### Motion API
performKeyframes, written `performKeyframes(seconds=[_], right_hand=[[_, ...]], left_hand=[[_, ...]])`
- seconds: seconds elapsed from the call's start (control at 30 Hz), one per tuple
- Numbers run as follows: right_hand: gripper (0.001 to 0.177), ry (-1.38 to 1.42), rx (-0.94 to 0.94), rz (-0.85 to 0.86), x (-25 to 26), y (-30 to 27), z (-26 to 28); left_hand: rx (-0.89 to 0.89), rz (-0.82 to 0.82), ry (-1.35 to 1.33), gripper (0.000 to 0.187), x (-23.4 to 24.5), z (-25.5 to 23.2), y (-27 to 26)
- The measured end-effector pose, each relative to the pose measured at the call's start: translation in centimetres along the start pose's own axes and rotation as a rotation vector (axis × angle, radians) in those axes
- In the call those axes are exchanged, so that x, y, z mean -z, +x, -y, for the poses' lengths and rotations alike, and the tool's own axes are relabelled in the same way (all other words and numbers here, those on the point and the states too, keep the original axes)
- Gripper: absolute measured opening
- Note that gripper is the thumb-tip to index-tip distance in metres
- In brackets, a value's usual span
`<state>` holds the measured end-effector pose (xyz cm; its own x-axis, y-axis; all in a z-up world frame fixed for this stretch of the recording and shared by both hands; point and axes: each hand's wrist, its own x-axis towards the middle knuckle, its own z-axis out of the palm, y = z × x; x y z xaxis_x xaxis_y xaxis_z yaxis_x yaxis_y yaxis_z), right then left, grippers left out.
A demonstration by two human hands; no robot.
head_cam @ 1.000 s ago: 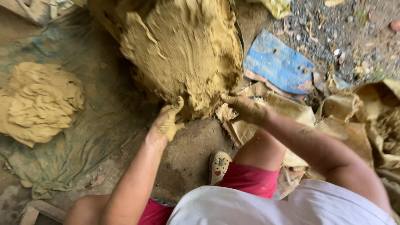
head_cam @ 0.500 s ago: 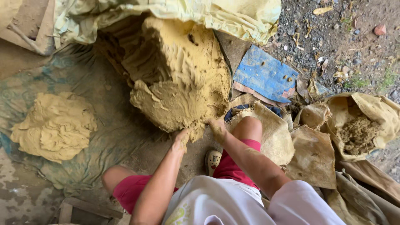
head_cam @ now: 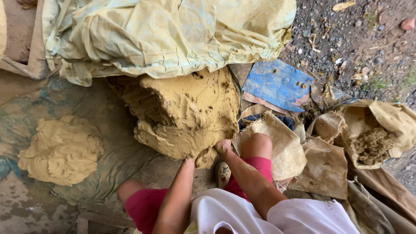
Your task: The person kneads a large mound of moist clay by hand, repeatedly pushing into the mass, folding sections over, and pulling small chunks from the main body.
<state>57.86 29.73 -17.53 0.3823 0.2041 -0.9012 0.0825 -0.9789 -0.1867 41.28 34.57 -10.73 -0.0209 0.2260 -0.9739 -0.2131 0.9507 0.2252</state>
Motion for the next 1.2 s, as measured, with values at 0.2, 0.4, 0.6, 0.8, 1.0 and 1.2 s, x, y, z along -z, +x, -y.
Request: performKeyframes(seconds=[0.2, 0.4, 0.6, 0.8, 1.0, 1.2], right_hand=[[0.039, -0.024, 0.027, -0.013, -0.9, 2.6, -0.8], [0.043, -0.062, 0.056, -0.021, -1.6, 2.8, -0.8], [0.047, -0.115, 0.040, -0.006, -1.0, 4.2, 0.1], [0.051, -0.116, 0.019, 0.041, -1.2, 4.4, 1.5], [0.056, -0.152, 0.034, 0.097, -1.8, 6.4, 1.4], [0.060, -0.175, 0.067, 0.091, -3.2, 8.2, 0.0]], left_hand=[[-0.075, -0.042, -0.034, 0.089, 0.5, 0.4, 3.6], [-0.106, -0.080, -0.049, 0.090, 1.6, 1.7, 4.6], [-0.062, -0.103, -0.076, 0.091, 0.9, 3.1, 7.0], [-0.050, -0.143, -0.049, 0.092, 0.3, 4.0, 9.4], [-0.057, -0.195, -0.066, 0.094, 0.2, 6.1, 12.2], [-0.078, -0.196, -0.024, 0.095, -0.4, 9.0, 14.5]])
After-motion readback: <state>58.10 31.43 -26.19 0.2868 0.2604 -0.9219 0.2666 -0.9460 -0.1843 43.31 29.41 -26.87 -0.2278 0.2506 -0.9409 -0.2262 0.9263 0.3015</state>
